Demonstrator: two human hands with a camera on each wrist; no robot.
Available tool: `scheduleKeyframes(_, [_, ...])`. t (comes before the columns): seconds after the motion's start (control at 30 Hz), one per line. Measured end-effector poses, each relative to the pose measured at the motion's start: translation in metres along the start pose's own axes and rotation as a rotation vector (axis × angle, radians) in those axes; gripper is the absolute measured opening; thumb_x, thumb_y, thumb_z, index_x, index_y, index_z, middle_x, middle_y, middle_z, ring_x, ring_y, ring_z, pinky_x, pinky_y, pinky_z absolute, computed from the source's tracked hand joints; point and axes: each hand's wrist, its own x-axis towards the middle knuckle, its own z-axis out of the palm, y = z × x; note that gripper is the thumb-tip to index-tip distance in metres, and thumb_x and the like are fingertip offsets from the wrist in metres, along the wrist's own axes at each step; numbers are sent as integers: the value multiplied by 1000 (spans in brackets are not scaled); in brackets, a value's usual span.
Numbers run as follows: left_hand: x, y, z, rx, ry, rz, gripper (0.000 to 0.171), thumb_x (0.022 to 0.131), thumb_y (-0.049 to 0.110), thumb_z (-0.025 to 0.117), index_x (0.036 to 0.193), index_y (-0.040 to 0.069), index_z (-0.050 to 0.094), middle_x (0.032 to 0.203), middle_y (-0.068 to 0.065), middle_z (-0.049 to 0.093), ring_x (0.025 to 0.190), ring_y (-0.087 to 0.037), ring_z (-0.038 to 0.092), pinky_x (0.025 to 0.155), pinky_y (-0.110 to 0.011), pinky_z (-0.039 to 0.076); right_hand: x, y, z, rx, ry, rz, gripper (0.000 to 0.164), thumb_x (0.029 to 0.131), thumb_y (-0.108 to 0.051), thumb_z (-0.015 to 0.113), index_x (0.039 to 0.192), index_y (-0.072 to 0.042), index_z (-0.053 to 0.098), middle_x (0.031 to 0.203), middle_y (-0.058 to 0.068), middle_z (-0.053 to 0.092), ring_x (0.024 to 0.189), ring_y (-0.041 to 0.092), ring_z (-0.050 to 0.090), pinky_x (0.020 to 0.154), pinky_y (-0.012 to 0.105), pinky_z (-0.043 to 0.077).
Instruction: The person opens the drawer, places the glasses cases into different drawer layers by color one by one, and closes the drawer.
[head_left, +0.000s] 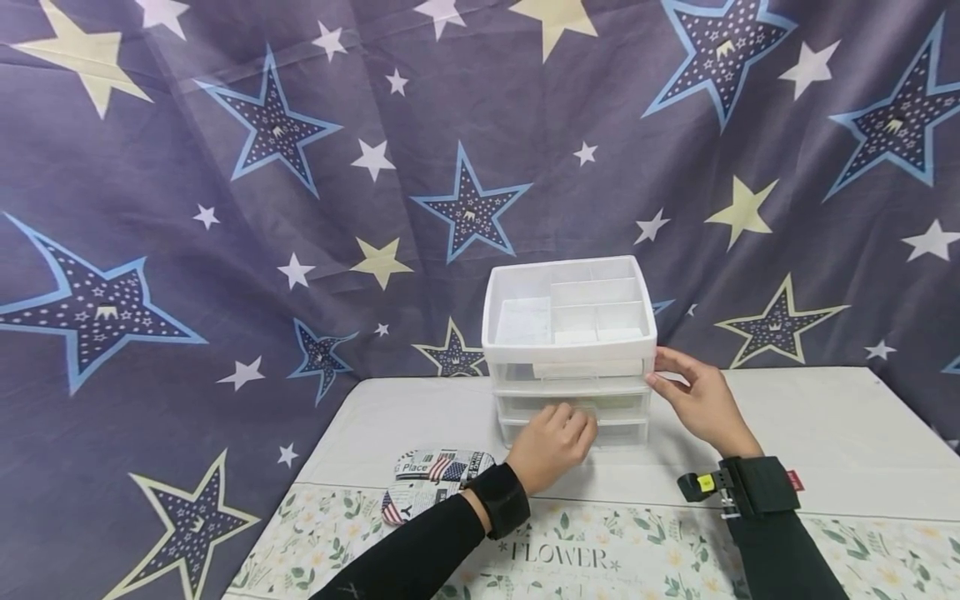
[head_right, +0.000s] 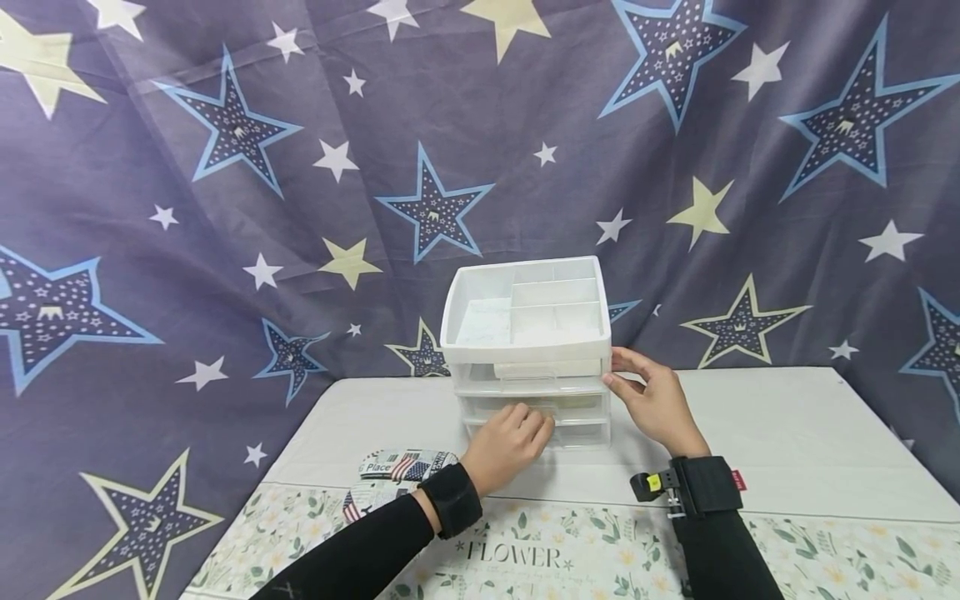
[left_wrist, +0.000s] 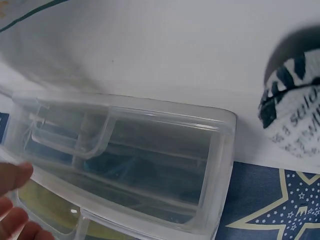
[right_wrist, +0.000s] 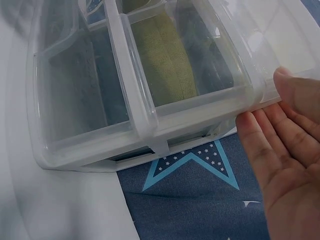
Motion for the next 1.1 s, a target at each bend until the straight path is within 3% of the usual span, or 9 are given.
scheduleKeyframes(0.23, [-1, 8, 2, 11, -101, 15, 33, 102, 4, 39, 95, 20, 67, 87, 6, 62, 81, -11, 61, 69, -24, 51, 0, 2, 1, 16, -1, -6, 49, 99, -15, 70, 144, -2, 56, 126, 18, 69, 116, 15, 64, 93, 10, 50])
scheduleKeyframes(0.43, [2, 16, 6, 60, -129, -10, 40, 103, 2, 36, 90, 21, 69, 86, 6, 66, 79, -10, 63, 70, -23, 55, 0, 2, -1, 16, 12, -18, 48, 99, -13, 70, 144, -1, 56, 125, 19, 69, 115, 11, 63, 91, 7, 49])
scheduleKeyframes(0.67, [2, 20, 7, 90, -194, -59, 38, 105, 4, 37, 90, 20, 68, 82, 5, 64, 77, -10, 63, 71, -22, 56, 1, 0, 0, 7, 9, -9, 48, 99, -14, 70, 143, -1, 57, 124, 18, 70, 117, 25, 64, 94, 14, 53])
scheduleKeyframes(0.8, [2, 19, 8, 108, -215, -79, 33, 103, 5, 41, 90, 19, 67, 81, 5, 64, 77, -10, 63, 70, -21, 57, 1, -1, 0, -2, 9, -5, 48, 100, -14, 70, 144, 0, 56, 125, 19, 69, 119, 32, 63, 97, 27, 55])
scheduleKeyframes(0.9, [4, 19, 10, 123, -222, -73, 40, 102, 0, 34, 89, 19, 67, 81, 5, 64, 76, -11, 64, 70, -22, 57, 2, -1, 0, 1, 4, -3, 48, 100, -14, 69, 144, 0, 56, 126, 19, 69, 119, 33, 63, 99, 36, 54])
scheduleKeyframes(1.03, [6, 20, 12, 154, -190, -70, 52, 102, -6, 22, 81, 19, 62, 75, 5, 61, 71, -11, 61, 65, -23, 55, 1, -1, 1, 0, 4, -2, 48, 100, -14, 69, 144, 0, 55, 126, 20, 69, 119, 33, 63, 98, 39, 54])
scheduleKeyframes(1.1, [8, 18, 8, 175, -148, -64, 49, 103, -4, 25, 77, 21, 59, 72, 6, 58, 67, -10, 58, 60, -21, 51, 1, 0, 1, -6, 8, -3, 48, 100, -14, 69, 144, 0, 56, 125, 20, 69, 119, 32, 64, 98, 36, 54])
